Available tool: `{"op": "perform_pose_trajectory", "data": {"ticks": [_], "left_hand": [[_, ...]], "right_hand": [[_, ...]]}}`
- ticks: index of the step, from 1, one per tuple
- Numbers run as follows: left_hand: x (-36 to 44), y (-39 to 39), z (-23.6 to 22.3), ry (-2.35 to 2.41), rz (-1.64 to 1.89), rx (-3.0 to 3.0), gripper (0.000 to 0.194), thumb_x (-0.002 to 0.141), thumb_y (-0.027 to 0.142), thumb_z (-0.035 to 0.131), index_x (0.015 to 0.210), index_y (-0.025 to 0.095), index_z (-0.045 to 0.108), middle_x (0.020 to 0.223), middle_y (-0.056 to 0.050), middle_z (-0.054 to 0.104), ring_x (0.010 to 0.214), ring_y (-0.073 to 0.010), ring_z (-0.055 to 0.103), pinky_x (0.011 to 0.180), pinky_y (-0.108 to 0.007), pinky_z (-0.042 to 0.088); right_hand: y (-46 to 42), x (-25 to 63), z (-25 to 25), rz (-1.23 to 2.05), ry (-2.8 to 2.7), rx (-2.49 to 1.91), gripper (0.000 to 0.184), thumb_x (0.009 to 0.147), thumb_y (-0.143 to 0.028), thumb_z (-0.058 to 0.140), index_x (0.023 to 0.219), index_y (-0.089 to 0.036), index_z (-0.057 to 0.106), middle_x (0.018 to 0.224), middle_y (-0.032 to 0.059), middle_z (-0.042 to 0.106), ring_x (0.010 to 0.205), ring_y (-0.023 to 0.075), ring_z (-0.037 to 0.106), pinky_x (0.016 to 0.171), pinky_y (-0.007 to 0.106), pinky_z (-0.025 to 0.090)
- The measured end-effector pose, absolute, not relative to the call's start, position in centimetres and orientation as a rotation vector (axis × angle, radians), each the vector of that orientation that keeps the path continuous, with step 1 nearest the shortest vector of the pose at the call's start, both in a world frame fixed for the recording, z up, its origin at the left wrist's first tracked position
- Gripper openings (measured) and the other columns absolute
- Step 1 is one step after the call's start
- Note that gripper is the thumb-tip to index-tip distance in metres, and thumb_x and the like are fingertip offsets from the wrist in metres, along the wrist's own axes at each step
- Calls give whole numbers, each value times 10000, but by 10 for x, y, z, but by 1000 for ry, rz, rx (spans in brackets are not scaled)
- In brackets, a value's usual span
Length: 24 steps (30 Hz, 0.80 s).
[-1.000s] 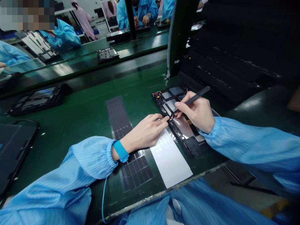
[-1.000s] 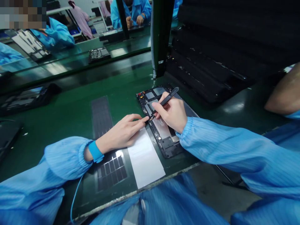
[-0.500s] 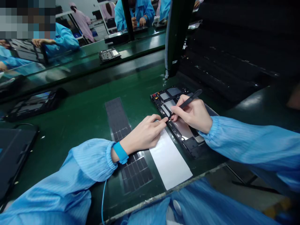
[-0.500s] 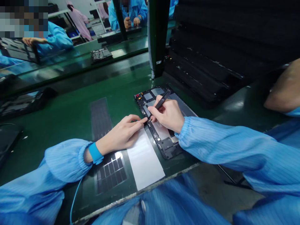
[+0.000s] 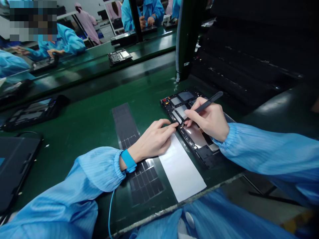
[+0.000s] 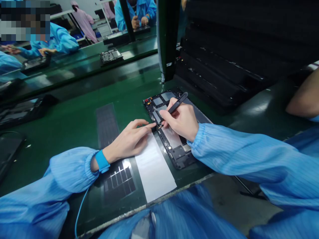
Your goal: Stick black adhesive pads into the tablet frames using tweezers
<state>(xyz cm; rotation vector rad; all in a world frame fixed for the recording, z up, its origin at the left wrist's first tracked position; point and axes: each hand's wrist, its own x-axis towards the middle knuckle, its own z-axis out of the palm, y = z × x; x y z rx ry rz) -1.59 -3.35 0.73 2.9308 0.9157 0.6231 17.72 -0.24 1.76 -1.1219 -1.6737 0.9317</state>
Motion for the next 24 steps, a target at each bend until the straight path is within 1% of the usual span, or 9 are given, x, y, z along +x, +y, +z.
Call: {"op": "perform_pose_trajectory", "data": {"ticks": [2, 4, 5, 7, 9, 12, 15, 20, 24], "left_hand": [[-19, -32, 18, 961, 670, 2888, 237, 781, 71, 392, 967, 93, 538, 1154, -118, 581, 1053, -230, 460, 853, -355, 439], [-30, -31, 35, 1084, 671, 2785, 202, 788, 107, 419, 943, 107, 549, 1039, -102, 615, 986, -202, 503, 817, -316, 441], [-39, -30, 45, 1173, 625, 2704, 169, 794, 138, 438, 913, 120, 556, 950, -80, 627, 915, -180, 531, 780, -289, 442], [-61, -30, 63, 1328, 386, 2499, 129, 806, 221, 467, 841, 144, 565, 760, -20, 615, 722, -132, 550, 674, -242, 422], [-84, -31, 72, 1376, 102, 2293, 175, 804, 312, 492, 790, 156, 569, 650, 15, 573, 597, -101, 518, 594, -214, 382], [-106, -36, 70, 1346, -196, 2113, 243, 751, 398, 556, 798, 160, 566, 647, 21, 541, 573, -94, 481, 544, -200, 340], [-107, -39, 61, 1347, -346, 2088, 324, 703, 455, 593, 835, 164, 542, 684, 12, 524, 574, -101, 456, 516, -204, 314], [-94, -39, 52, 1428, -451, 2143, 537, 599, 618, 612, 863, 160, 519, 764, -35, 570, 601, -140, 490, 509, -227, 305], [-94, -38, 49, 1463, -457, 2112, 639, 542, 692, 599, 885, 160, 512, 794, -50, 583, 610, -151, 507, 498, -233, 299]], "right_hand": [[-2, 179, 18, 938, -1675, -1118, 212, 771, -271, 591, 664, -205, 419, 544, 11, 592, 499, 169, 610, 502, 295, 505], [-3, 182, 21, 908, -1693, -1127, 203, 763, -289, 602, 679, -195, 443, 566, 20, 595, 519, 170, 612, 511, 297, 503], [-4, 182, 24, 883, -1726, -1132, 196, 758, -299, 610, 693, -187, 464, 582, 26, 597, 536, 171, 615, 522, 297, 503], [-5, 180, 33, 820, -1856, -1120, 185, 747, -314, 627, 726, -167, 517, 647, 42, 609, 599, 170, 623, 568, 295, 502], [-6, 170, 43, 790, -2043, -1053, 185, 738, -323, 637, 748, -154, 564, 711, 48, 612, 638, 156, 613, 580, 277, 485], [-14, 140, 50, 979, -2259, -844, 169, 732, -314, 638, 735, -155, 581, 694, 20, 601, 607, 122, 583, 529, 237, 446], [-24, 109, 45, 1239, -2334, -665, 128, 744, -264, 618, 711, -152, 565, 679, -1, 592, 621, 106, 575, 554, 215, 441], [-35, 92, 28, 1150, -2317, -625, 132, 739, -241, 622, 693, -137, 555, 656, 4, 580, 576, 89, 519, 525, 210, 388], [-38, 95, 24, 1164, -2298, -603, 155, 746, -259, 622, 677, -138, 554, 630, 2, 572, 585, 93, 521, 558, 218, 390]]}}
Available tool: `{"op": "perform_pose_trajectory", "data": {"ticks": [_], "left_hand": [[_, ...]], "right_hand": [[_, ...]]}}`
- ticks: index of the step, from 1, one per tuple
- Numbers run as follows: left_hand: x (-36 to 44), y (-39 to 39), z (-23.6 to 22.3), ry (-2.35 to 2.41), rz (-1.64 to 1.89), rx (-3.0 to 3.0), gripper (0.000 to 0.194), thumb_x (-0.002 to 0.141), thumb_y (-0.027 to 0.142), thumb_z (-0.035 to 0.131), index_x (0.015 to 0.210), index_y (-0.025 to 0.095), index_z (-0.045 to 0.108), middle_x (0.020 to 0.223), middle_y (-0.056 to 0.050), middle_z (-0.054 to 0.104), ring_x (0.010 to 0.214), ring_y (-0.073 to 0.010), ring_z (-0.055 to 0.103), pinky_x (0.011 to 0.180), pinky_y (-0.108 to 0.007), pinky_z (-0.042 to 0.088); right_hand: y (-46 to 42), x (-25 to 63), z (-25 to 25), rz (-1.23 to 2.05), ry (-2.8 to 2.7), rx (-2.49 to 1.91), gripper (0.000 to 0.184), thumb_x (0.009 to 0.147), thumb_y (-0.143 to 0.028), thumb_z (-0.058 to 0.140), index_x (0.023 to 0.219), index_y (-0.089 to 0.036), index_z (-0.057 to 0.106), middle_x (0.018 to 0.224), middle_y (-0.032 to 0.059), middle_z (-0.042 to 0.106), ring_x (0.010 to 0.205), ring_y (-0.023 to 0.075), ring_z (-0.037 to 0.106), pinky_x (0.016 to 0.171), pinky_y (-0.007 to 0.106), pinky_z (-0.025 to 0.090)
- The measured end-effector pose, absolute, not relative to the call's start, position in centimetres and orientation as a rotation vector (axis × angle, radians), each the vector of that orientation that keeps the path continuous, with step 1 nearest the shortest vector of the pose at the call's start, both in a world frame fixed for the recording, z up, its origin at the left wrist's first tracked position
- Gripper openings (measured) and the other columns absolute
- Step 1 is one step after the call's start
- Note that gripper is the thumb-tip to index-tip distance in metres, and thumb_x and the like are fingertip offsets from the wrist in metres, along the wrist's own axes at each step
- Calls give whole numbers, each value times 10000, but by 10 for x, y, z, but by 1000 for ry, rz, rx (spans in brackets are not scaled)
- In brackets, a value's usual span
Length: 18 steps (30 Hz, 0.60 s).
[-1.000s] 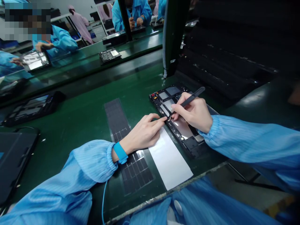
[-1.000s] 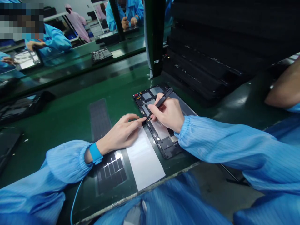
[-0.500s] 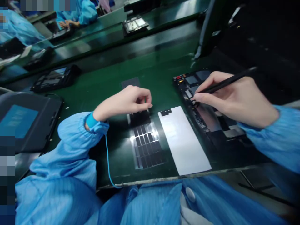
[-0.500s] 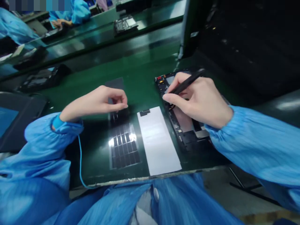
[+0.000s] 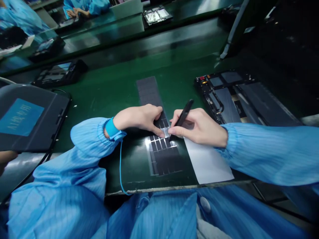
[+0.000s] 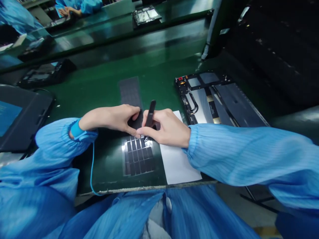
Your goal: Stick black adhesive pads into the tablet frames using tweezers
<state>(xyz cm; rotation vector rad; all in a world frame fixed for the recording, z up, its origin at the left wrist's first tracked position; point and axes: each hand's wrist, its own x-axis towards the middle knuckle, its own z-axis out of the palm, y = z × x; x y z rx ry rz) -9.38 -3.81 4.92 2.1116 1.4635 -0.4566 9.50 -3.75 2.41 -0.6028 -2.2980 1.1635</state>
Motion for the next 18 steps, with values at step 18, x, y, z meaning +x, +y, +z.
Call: {"op": "perform_pose_trajectory", "data": {"ticks": [18], "left_hand": [[-91, -38, 58, 1501, -262, 2149, 406, 694, 564, 580, 647, 172, 483, 558, 19, 506, 477, -100, 430, 455, -221, 284]], "right_hand": [[-5, 141, 71, 1123, -1909, -888, 258, 766, -377, 621, 687, -145, 539, 652, 17, 590, 581, 112, 592, 526, 232, 476]]}}
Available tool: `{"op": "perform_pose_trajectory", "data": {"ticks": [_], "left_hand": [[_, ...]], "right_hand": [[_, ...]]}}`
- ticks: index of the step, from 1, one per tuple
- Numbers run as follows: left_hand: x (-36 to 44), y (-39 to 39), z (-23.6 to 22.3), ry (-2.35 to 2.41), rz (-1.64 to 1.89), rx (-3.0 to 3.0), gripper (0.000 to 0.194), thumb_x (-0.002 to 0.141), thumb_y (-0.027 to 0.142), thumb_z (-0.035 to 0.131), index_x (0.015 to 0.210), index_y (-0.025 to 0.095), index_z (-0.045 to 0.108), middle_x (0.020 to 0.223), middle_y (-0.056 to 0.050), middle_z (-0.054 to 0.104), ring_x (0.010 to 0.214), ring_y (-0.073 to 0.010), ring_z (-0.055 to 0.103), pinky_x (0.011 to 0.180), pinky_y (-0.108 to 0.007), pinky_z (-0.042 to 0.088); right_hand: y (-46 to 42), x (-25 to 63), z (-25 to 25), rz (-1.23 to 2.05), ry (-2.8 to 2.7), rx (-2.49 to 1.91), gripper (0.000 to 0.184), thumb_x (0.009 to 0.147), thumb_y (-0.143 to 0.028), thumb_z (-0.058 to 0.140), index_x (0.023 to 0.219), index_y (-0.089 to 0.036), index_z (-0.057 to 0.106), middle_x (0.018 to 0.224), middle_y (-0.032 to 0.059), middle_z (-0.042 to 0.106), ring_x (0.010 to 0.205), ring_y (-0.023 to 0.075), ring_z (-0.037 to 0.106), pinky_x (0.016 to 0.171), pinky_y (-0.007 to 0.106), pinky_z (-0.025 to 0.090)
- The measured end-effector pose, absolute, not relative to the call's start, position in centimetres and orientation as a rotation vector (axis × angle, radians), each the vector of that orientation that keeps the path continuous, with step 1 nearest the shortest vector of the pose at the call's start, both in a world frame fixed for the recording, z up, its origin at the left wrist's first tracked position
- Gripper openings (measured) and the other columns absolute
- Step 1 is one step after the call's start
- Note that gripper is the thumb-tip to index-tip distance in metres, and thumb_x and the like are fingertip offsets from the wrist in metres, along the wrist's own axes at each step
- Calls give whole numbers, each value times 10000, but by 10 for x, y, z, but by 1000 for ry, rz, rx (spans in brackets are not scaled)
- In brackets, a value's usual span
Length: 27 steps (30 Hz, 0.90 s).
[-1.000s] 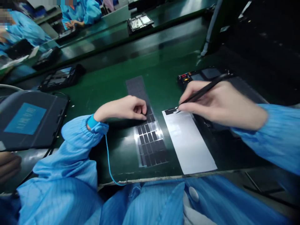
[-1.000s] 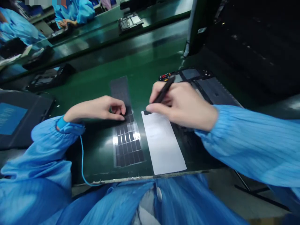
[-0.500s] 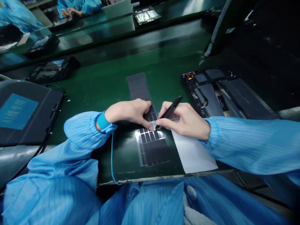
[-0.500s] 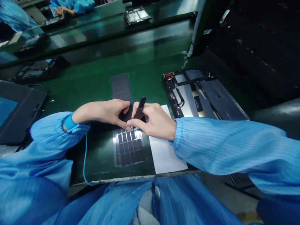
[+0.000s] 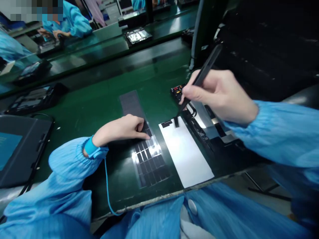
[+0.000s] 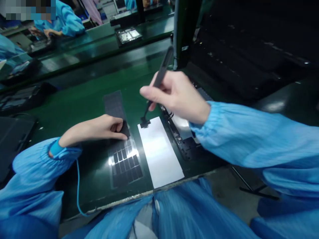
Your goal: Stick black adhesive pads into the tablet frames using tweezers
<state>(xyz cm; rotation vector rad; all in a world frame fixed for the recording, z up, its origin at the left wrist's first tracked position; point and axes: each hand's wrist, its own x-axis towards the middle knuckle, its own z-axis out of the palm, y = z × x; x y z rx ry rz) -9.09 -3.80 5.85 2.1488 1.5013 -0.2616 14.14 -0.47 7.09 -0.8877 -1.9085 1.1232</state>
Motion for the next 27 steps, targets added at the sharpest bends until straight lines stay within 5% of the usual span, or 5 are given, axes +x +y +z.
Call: {"op": "perform_pose_trajectory", "data": {"ticks": [3, 7, 12, 27], "left_hand": [[-67, -39, 57, 1675, 183, 2257, 353, 842, 436, 437, 623, 163, 489, 555, 8, 504, 508, -103, 432, 509, -236, 315], [-26, -44, 37, 1400, 728, 2460, 77, 810, 231, 494, 786, 159, 479, 821, -40, 570, 784, -144, 500, 705, -269, 408], [-9, -47, 12, 1162, 715, 2523, 139, 787, 185, 514, 815, 180, 379, 1062, -114, 508, 1005, -196, 460, 841, -344, 422], [-9, -49, 11, 1113, 656, 2643, 154, 814, 130, 484, 753, 185, 354, 1089, -122, 519, 993, -188, 467, 801, -344, 455]], "right_hand": [[16, 170, 64, 1219, -1905, -1039, 303, 775, -430, 596, 686, -147, 530, 573, 19, 578, 456, 101, 543, 410, 225, 439], [30, 177, 36, 1421, -1900, -1196, 314, 823, -417, 540, 653, -167, 457, 447, -7, 513, 318, 84, 445, 301, 217, 342], [29, 165, 25, 1172, -1901, -1300, 263, 839, -371, 525, 689, -174, 437, 430, -32, 486, 292, 83, 431, 282, 215, 319], [37, 167, 20, 1260, -1866, -1207, 269, 850, -405, 495, 705, -199, 397, 443, -37, 497, 271, 83, 424, 265, 225, 310]]}}
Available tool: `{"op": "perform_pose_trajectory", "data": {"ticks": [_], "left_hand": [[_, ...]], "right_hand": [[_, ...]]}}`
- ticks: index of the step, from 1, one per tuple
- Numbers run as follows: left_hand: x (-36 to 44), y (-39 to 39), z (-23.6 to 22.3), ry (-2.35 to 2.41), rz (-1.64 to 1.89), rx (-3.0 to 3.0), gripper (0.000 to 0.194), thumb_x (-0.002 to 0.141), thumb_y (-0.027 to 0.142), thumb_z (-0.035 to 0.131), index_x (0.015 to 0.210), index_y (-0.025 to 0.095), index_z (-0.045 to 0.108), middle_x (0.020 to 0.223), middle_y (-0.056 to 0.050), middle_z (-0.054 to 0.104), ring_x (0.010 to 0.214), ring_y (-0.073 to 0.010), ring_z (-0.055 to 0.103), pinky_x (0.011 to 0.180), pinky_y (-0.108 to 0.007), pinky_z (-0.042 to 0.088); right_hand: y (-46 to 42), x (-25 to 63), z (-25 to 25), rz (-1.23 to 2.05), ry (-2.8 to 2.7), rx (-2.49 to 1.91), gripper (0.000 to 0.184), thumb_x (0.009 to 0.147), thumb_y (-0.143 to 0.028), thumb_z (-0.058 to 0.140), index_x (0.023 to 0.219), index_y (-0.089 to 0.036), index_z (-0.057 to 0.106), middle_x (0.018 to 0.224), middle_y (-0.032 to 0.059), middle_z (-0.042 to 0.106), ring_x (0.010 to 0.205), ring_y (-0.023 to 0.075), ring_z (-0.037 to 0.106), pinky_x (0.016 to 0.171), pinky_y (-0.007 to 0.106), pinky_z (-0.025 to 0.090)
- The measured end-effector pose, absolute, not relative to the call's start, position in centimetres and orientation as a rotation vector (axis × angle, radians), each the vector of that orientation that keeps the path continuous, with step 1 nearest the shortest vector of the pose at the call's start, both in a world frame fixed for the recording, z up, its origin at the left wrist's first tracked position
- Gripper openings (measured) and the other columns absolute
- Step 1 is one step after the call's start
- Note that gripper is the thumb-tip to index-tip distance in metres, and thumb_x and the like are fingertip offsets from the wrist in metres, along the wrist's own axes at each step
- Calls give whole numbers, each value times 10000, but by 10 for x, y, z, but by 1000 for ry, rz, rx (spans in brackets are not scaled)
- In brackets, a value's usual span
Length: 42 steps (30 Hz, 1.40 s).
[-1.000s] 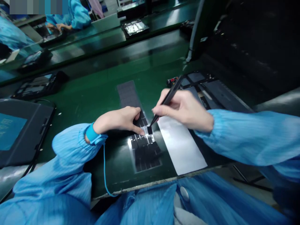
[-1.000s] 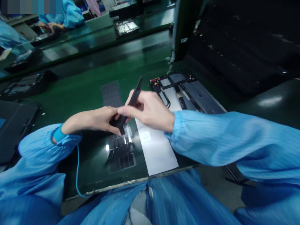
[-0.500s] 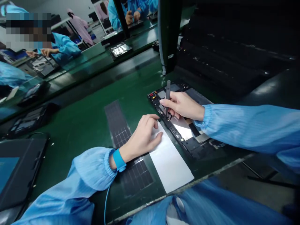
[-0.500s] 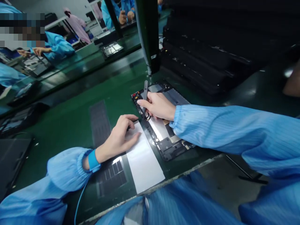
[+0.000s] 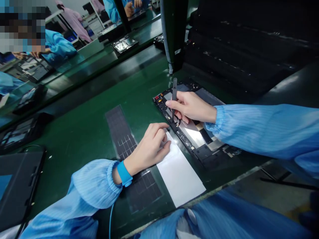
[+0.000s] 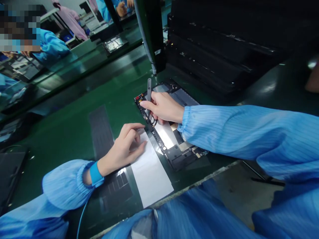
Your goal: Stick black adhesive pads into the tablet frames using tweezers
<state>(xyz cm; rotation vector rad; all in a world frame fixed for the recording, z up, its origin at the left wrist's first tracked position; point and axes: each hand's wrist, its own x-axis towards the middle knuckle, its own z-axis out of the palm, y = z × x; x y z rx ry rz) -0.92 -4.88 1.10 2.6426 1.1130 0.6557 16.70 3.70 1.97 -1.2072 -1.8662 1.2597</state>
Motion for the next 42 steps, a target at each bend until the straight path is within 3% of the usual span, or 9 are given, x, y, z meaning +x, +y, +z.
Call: {"op": "perform_pose_trajectory", "data": {"ticks": [13, 19, 24, 29, 34, 42], "left_hand": [[-9, -47, 12, 911, 565, 2754, 136, 794, 43, 408, 775, 175, 433, 1160, -105, 578, 1048, -216, 478, 868, -408, 476], [-5, -46, 12, 1018, 483, 2811, 84, 789, 66, 403, 790, 147, 428, 1251, -190, 488, 1125, -260, 447, 925, -430, 449], [-1, -53, 15, 868, 380, 2927, 111, 775, 49, 406, 816, 137, 458, 1125, -151, 567, 1035, -240, 489, 879, -377, 484], [-3, -56, 11, 1032, 599, 2768, 91, 790, 73, 411, 834, 146, 444, 1142, -154, 554, 1094, -244, 454, 875, -388, 489], [0, -59, 8, 1052, 653, 2606, 91, 770, 91, 425, 828, 158, 442, 780, -82, 570, 1043, -235, 474, 855, -377, 491], [3, -69, 7, 1224, 692, 2491, 66, 792, 156, 445, 812, 186, 390, 934, -114, 563, 1183, -252, 405, 935, -435, 424]], "right_hand": [[33, 166, 22, 1176, -1880, -1210, 280, 817, -438, 542, 726, -192, 444, 446, -36, 492, 281, 64, 394, 282, 207, 267], [31, 167, 18, 1035, -1882, -1149, 215, 859, -397, 474, 789, -202, 418, 474, -46, 524, 275, 65, 400, 307, 213, 303], [32, 168, 16, 1109, -1840, -1126, 267, 851, -457, 468, 781, -210, 393, 475, -47, 531, 261, 77, 411, 279, 213, 284], [32, 167, 18, 1148, -1807, -1111, 277, 849, -445, 479, 759, -210, 362, 451, -52, 520, 250, 86, 417, 257, 208, 282], [34, 166, 18, 1172, -1791, -1110, 237, 872, -380, 468, 760, -203, 357, 436, -60, 513, 238, 79, 414, 237, 185, 281], [34, 165, 19, 1179, -1763, -1092, 227, 863, -336, 503, 746, -194, 370, 403, -70, 502, 222, 71, 402, 226, 166, 271]]}}
